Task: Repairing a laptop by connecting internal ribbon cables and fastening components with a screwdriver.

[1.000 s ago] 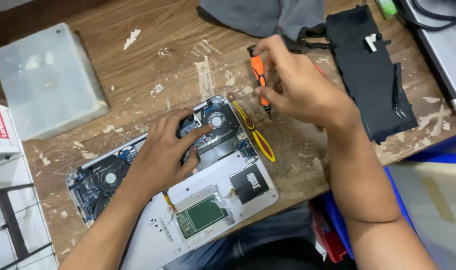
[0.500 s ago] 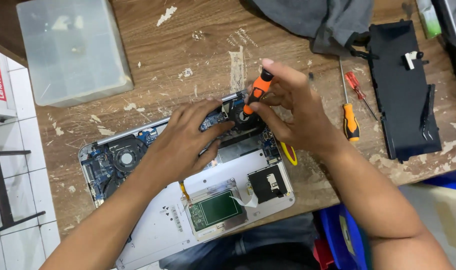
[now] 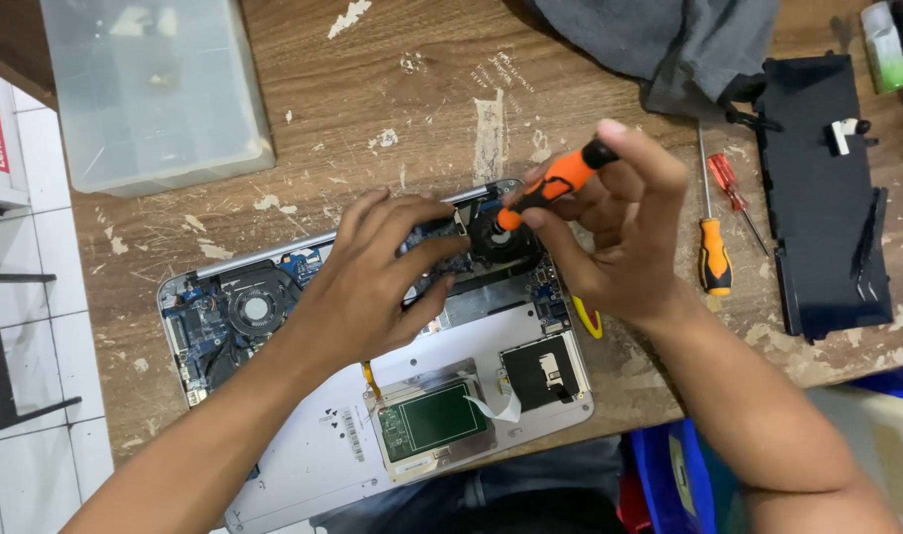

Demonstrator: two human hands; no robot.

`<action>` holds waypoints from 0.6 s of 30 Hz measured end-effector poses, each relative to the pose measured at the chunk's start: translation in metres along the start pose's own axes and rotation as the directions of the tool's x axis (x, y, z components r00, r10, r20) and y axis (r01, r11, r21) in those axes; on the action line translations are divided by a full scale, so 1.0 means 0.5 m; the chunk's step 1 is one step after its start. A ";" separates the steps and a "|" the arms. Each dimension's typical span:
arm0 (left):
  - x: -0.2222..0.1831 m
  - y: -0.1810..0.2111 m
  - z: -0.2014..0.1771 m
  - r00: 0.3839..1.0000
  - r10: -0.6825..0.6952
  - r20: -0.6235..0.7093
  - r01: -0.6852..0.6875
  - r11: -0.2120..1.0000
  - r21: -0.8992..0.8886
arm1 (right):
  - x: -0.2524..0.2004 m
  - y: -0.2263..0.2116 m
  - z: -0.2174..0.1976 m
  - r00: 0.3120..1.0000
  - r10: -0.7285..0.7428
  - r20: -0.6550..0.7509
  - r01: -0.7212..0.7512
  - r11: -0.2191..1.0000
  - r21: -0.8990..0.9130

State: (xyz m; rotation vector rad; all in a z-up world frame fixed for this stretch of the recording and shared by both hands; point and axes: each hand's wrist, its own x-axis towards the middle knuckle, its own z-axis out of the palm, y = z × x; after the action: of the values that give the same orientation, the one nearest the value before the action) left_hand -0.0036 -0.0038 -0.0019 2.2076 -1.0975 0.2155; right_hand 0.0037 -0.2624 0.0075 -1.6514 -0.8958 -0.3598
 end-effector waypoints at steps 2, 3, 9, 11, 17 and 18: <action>-0.001 0.004 0.000 0.999 -0.013 -0.045 0.011 0.999 -0.042 | -0.001 -0.021 0.014 0.996 0.075 -0.055 -0.073 0.997 0.040; 0.000 0.006 -0.001 0.996 -0.019 -0.088 0.012 0.996 -0.086 | 0.000 -0.031 0.021 0.982 0.153 -0.110 -0.145 0.986 0.077; -0.010 0.000 0.010 0.992 -0.075 -0.105 0.053 0.978 -0.202 | -0.007 -0.033 0.039 0.942 0.284 -0.181 -0.254 0.952 0.170; -0.012 0.002 0.008 0.990 -0.089 -0.113 0.062 0.973 -0.221 | -0.010 -0.032 0.045 0.929 0.323 -0.180 -0.288 0.937 0.198; -0.009 0.003 0.003 0.988 -0.082 -0.130 0.045 0.964 -0.264 | -0.017 -0.023 0.051 0.915 0.370 -0.164 -0.325 0.913 0.246; -0.009 0.004 0.002 0.989 -0.081 -0.125 0.044 0.962 -0.271 | -0.018 -0.022 0.051 0.915 0.369 -0.164 -0.321 0.911 0.261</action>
State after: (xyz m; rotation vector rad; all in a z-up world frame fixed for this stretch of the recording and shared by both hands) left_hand -0.0081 -0.0025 -0.0036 1.9530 -0.9231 0.1749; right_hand -0.0156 -0.2414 0.0019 -1.4894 -0.4518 -0.1722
